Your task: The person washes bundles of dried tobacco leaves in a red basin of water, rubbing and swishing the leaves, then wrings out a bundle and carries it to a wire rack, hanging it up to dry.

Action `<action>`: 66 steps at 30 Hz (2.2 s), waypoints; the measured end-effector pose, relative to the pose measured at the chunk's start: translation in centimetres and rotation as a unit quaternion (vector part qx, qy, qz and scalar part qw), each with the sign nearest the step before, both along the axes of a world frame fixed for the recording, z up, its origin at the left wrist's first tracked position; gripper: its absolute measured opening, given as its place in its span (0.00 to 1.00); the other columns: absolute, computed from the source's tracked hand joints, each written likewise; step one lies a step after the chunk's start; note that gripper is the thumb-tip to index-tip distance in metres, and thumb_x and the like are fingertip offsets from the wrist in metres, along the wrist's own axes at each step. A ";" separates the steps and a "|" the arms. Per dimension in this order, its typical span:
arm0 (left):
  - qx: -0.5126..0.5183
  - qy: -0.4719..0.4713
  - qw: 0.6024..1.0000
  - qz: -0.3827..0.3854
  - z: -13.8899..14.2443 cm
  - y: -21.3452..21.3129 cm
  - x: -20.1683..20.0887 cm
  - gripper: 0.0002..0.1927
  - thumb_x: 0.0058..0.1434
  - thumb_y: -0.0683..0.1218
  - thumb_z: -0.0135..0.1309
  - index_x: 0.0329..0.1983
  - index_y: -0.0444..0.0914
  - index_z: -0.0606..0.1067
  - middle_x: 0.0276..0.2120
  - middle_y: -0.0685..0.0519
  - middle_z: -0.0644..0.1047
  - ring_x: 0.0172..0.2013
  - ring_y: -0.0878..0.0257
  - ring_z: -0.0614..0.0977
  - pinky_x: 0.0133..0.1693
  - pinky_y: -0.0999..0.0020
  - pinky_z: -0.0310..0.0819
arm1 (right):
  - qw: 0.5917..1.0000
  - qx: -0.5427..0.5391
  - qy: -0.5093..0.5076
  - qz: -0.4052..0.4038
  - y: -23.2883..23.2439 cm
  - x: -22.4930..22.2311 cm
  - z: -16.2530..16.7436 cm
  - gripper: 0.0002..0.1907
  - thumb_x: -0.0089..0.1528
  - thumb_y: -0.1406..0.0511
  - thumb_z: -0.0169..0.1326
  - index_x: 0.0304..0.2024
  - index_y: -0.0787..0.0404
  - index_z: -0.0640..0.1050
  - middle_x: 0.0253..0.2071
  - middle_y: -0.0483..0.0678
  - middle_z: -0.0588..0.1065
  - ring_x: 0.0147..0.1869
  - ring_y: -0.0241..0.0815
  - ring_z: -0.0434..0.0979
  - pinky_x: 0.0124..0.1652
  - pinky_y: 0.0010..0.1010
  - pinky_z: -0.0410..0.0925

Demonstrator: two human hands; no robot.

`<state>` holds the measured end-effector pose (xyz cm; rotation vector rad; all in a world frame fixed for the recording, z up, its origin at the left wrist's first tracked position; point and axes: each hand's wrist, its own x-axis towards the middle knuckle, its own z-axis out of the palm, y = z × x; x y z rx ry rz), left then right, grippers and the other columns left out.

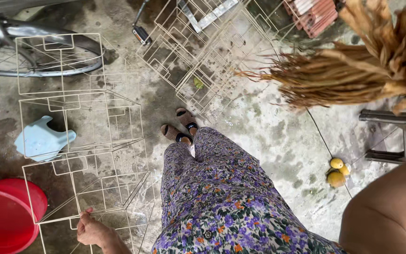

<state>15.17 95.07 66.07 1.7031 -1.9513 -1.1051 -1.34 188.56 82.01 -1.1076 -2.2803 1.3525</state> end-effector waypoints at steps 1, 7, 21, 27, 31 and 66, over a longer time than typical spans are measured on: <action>0.000 -0.015 1.000 0.003 -0.1 0.3 -0.3 0.11 0.69 0.44 0.57 0.32 0.37 0.84 0.25 0.56 0.80 0.24 0.71 0.67 0.29 0.69 0.57 | 1.000 0.010 -0.014 -0.001 0.1 0.8 -0.7 0.25 0.64 0.75 0.50 0.65 0.59 0.69 0.56 0.51 0.79 0.51 0.46 0.86 0.40 0.37 0.80; 0.034 -0.027 0.999 0.025 0.8 2.6 -1.8 0.11 0.69 0.46 0.56 0.32 0.40 0.83 0.28 0.58 0.82 0.27 0.73 0.75 0.33 0.72 0.67 | 0.998 0.029 -0.060 -0.010 -0.2 4.3 -3.2 0.24 0.65 0.72 0.50 0.64 0.58 0.69 0.56 0.50 0.78 0.50 0.44 0.85 0.39 0.34 0.80; 0.040 -0.040 0.998 -0.024 -2.8 2.1 2.3 0.09 0.70 0.43 0.56 0.34 0.38 0.82 0.33 0.53 0.83 0.32 0.67 0.74 0.42 0.64 0.65 | 0.988 0.012 -0.112 -0.101 -0.9 17.5 -7.5 0.18 0.78 0.57 0.42 0.61 0.58 0.77 0.55 0.49 0.78 0.54 0.39 0.83 0.46 0.28 0.77; 0.073 -0.009 0.996 -0.047 -4.1 2.7 5.6 0.11 0.68 0.40 0.51 0.32 0.44 0.81 0.35 0.55 0.84 0.39 0.73 0.82 0.53 0.66 0.69 | 0.989 0.046 -0.136 -0.039 -0.8 20.8 -9.3 0.13 0.74 0.62 0.50 0.59 0.58 0.77 0.55 0.50 0.78 0.58 0.42 0.80 0.48 0.29 0.75; 0.077 -0.008 0.996 -0.054 -6.2 4.0 7.3 0.12 0.67 0.40 0.50 0.29 0.45 0.80 0.36 0.54 0.85 0.39 0.72 0.80 0.52 0.63 0.69 | 0.996 -0.038 -0.073 -0.040 -1.8 20.8 -10.0 0.17 0.70 0.67 0.50 0.62 0.58 0.74 0.60 0.47 0.78 0.59 0.41 0.81 0.49 0.31 0.77; 0.102 -0.057 0.990 0.076 -12.8 9.7 12.0 0.08 0.66 0.43 0.54 0.37 0.39 0.83 0.38 0.54 0.83 0.42 0.66 0.79 0.48 0.65 0.72 | 0.939 -0.005 -0.297 0.173 -30.2 -5.7 -34.3 0.48 0.57 0.69 0.68 0.74 0.54 0.57 0.65 0.61 0.64 0.64 0.53 0.67 0.57 0.37 0.66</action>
